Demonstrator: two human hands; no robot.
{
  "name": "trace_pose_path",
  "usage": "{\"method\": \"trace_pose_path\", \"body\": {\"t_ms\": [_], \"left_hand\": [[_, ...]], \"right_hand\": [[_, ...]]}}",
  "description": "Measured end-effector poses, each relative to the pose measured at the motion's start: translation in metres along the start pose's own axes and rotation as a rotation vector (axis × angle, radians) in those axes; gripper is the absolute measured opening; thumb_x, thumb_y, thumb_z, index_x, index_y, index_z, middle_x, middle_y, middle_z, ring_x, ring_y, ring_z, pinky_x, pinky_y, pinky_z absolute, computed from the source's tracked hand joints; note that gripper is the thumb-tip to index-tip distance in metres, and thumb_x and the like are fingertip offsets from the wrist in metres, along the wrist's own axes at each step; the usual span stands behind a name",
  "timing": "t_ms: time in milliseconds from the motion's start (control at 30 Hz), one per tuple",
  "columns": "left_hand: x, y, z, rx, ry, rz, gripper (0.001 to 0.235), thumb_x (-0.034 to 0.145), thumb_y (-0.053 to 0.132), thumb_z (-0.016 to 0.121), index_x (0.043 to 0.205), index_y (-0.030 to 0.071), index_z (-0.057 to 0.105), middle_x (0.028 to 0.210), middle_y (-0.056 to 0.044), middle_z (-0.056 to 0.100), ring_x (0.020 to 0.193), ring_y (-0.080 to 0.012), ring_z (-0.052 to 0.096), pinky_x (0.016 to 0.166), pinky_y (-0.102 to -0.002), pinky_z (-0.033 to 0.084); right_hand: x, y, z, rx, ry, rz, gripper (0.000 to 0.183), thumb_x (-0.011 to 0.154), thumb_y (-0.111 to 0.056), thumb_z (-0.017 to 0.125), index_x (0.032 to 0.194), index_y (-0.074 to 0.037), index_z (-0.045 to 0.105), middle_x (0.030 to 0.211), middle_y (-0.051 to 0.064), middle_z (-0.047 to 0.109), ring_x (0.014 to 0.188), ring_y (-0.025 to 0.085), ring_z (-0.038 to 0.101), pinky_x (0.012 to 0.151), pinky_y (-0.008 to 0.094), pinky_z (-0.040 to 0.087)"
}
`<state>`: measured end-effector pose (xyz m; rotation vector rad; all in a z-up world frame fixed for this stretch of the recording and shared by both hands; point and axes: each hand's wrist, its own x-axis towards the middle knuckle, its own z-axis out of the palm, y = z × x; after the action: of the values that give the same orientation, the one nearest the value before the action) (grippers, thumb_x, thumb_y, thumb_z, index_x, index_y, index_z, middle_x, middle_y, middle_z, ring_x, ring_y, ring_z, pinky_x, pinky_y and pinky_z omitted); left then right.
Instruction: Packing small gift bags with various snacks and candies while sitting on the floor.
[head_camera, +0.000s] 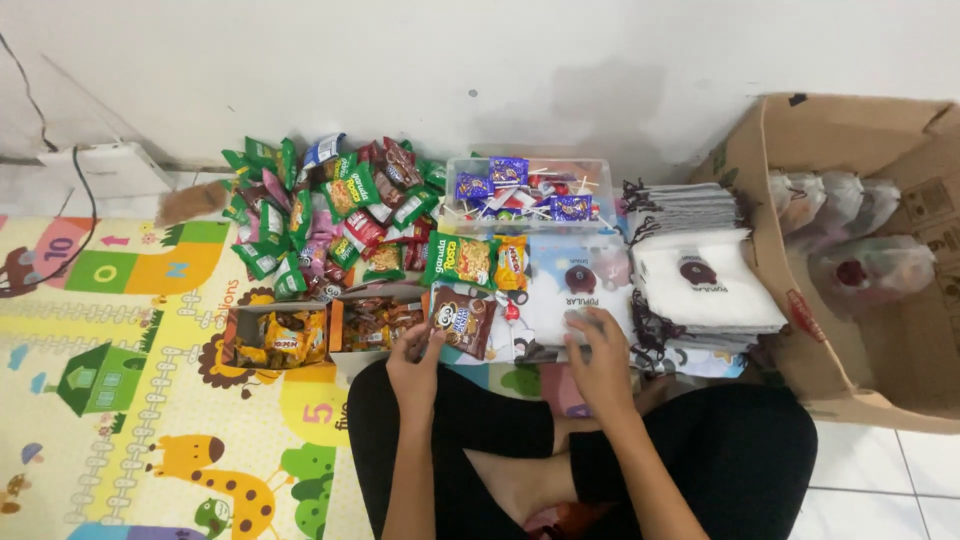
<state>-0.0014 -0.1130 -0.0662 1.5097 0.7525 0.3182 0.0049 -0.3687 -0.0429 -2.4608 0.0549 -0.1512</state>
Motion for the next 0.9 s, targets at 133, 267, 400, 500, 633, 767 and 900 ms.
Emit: {"method": "trace_pose_path", "body": {"t_ms": [133, 267, 400, 500, 633, 767, 900], "left_hand": [[0.003, -0.004, -0.008, 0.023, 0.030, -0.037, 0.041, 0.080, 0.026, 0.091, 0.116, 0.013, 0.077, 0.107, -0.018, 0.076, 0.105, -0.0317, 0.073, 0.091, -0.042, 0.056], [0.018, 0.018, -0.007, 0.091, 0.091, 0.101, 0.036, 0.087, 0.031, 0.084, 0.118, 0.014, 0.075, 0.105, -0.015, 0.075, 0.100, -0.0259, 0.072, 0.089, -0.039, 0.055], [0.079, 0.030, 0.005, 0.271, -0.018, 0.171, 0.051, 0.095, 0.050, 0.074, 0.127, 0.010, 0.073, 0.118, -0.018, 0.072, 0.113, -0.0333, 0.070, 0.093, -0.048, 0.057], [0.104, 0.042, 0.026, 0.385, -0.171, 0.133, 0.052, 0.100, 0.054, 0.067, 0.124, 0.009, 0.075, 0.111, -0.017, 0.075, 0.114, -0.0375, 0.069, 0.091, -0.052, 0.056], [0.114, 0.052, 0.036, 0.532, -0.164, 0.204, 0.050, 0.094, 0.046, 0.067, 0.107, -0.001, 0.078, 0.091, -0.015, 0.078, 0.075, -0.0236, 0.071, 0.074, -0.034, 0.057], [0.103, 0.062, 0.027, 0.377, -0.061, 0.454, 0.030, 0.096, 0.027, 0.069, 0.102, -0.001, 0.077, 0.086, -0.009, 0.075, 0.068, -0.0185, 0.065, 0.067, -0.031, 0.054], [0.059, 0.114, 0.003, 0.333, -0.068, 0.578, 0.019, 0.100, 0.016, 0.066, 0.104, 0.002, 0.078, 0.071, -0.003, 0.065, 0.058, -0.0116, 0.051, 0.055, -0.025, 0.042]], "right_hand": [[-0.005, -0.002, -0.003, 0.079, 0.046, -0.045, 0.023, 0.097, -0.022, 0.068, 0.117, -0.015, 0.076, 0.139, 0.014, 0.059, 0.140, 0.039, 0.051, 0.115, 0.053, 0.041], [-0.008, 0.006, -0.001, 0.155, 0.199, -0.186, 0.018, 0.094, -0.014, 0.071, 0.111, -0.014, 0.078, 0.131, 0.012, 0.064, 0.135, 0.038, 0.055, 0.112, 0.050, 0.045], [-0.009, 0.016, -0.002, 0.218, 0.314, -0.281, 0.014, 0.090, -0.006, 0.074, 0.100, -0.013, 0.079, 0.122, 0.008, 0.070, 0.130, 0.034, 0.061, 0.110, 0.046, 0.049], [-0.013, 0.019, -0.007, 0.242, 0.344, -0.306, 0.014, 0.089, -0.005, 0.074, 0.099, -0.014, 0.079, 0.119, 0.007, 0.072, 0.128, 0.035, 0.062, 0.108, 0.047, 0.050], [-0.017, 0.015, -0.014, 0.347, 0.309, -0.316, 0.014, 0.086, -0.001, 0.070, 0.098, -0.003, 0.075, 0.128, 0.011, 0.067, 0.135, 0.034, 0.058, 0.110, 0.041, 0.049], [-0.017, 0.017, -0.017, 0.378, 0.298, -0.304, 0.015, 0.084, 0.002, 0.070, 0.096, -0.004, 0.076, 0.124, 0.010, 0.068, 0.137, 0.032, 0.056, 0.110, 0.042, 0.050], [-0.016, 0.017, -0.022, 0.438, 0.290, -0.293, 0.016, 0.084, 0.002, 0.071, 0.098, -0.002, 0.076, 0.119, 0.009, 0.071, 0.124, 0.027, 0.064, 0.106, 0.038, 0.051]]}}
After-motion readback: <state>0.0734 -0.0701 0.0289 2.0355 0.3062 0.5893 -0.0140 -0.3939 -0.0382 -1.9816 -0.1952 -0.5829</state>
